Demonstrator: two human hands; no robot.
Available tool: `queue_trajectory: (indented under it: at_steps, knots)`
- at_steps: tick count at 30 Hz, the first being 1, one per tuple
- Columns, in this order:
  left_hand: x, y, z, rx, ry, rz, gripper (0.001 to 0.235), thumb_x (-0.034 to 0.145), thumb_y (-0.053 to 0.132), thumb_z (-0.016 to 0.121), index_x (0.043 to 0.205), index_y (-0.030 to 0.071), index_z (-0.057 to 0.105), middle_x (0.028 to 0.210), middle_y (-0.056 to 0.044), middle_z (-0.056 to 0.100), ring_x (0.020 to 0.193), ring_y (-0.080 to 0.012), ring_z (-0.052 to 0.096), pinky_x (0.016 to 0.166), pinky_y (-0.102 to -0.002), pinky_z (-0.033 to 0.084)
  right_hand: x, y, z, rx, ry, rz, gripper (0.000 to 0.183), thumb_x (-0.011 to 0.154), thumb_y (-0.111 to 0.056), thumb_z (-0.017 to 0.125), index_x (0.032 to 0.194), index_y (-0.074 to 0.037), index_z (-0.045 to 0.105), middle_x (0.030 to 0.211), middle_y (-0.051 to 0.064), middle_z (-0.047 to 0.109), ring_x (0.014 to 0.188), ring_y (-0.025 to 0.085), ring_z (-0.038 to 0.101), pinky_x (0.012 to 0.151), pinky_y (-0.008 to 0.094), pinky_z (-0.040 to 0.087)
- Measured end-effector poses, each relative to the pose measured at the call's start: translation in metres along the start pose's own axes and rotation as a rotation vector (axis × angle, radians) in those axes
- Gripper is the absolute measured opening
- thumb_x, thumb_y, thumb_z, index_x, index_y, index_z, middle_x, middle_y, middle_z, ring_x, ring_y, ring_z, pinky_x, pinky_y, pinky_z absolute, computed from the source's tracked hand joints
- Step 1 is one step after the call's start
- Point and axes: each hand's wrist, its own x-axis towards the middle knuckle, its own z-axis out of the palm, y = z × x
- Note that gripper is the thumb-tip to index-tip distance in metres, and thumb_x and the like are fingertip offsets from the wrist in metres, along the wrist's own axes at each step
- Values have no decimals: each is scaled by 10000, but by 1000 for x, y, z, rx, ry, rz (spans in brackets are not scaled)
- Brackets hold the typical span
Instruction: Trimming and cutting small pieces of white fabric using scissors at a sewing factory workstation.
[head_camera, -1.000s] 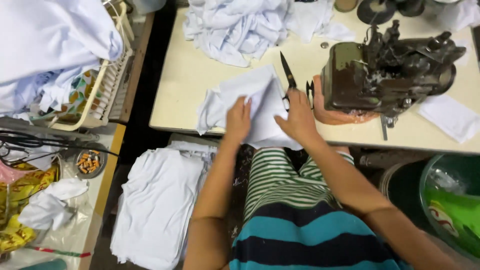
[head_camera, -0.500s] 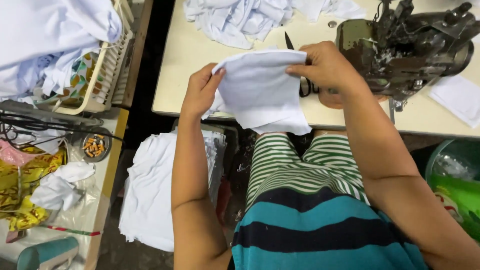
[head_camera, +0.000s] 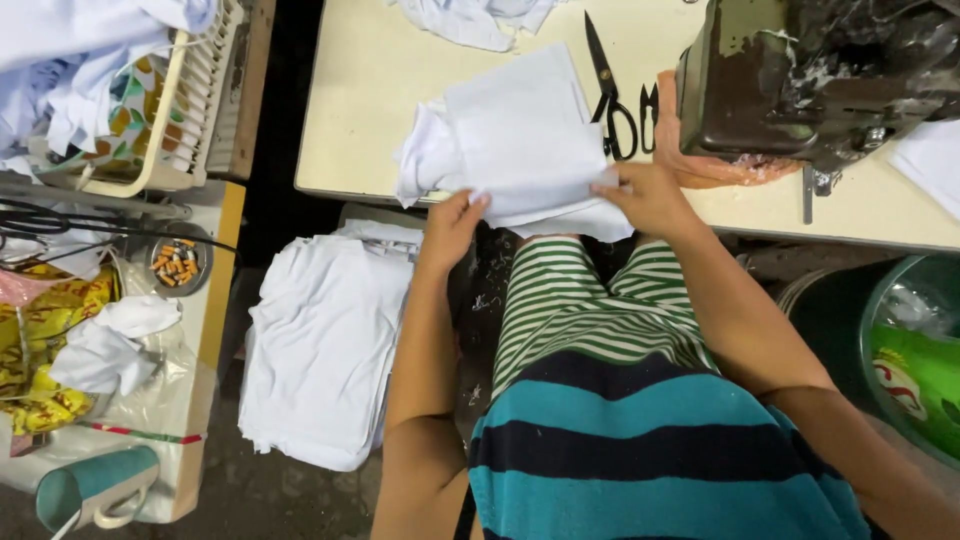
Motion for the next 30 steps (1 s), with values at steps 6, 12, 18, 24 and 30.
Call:
queue_trajectory:
  at_steps: [6,12,18,24,30]
  knots:
    - [41,31,18,146,300,-46,395,1076,370,579,799,92,623,634,-41,591,632,-122,567,605,-310,488,54,29,21,-210,228,293,314,1027,-420,737,1016,-105,738,765,48,687,741,232,678,630,377,512]
    - [41,49,35,498,411,-76,395,1062,405,537,838,88,608,616,-103,630,660,-314,714,592,-413,556,56,28,35,-353,263,350,369,1032,-423,705,1117,-67,752,786,92,700,783,288,716,637,388,548]
    - [40,48,43,595,496,-8,318,1076,348,501,909,87,572,630,-143,669,649,-349,728,591,-453,571,46,-21,30,-397,252,297,355,1067,-325,650,1058,26,702,796,214,697,817,406,718,665,484,552]
    - [49,65,60,679,738,331,349,944,149,687,1246,97,521,1197,-120,562,1107,-357,594,846,-509,529,47,-31,28,-439,288,204,356,1072,-303,647,1010,46,666,811,257,698,835,453,714,666,530,549]
    - [43,101,76,771,-61,347,542,1130,346,338,1542,10,444,1598,-298,385,1535,-440,284,1243,-616,187,45,-27,26,-535,415,71,274,998,-251,732,1048,-25,585,843,188,712,820,407,721,700,505,554]
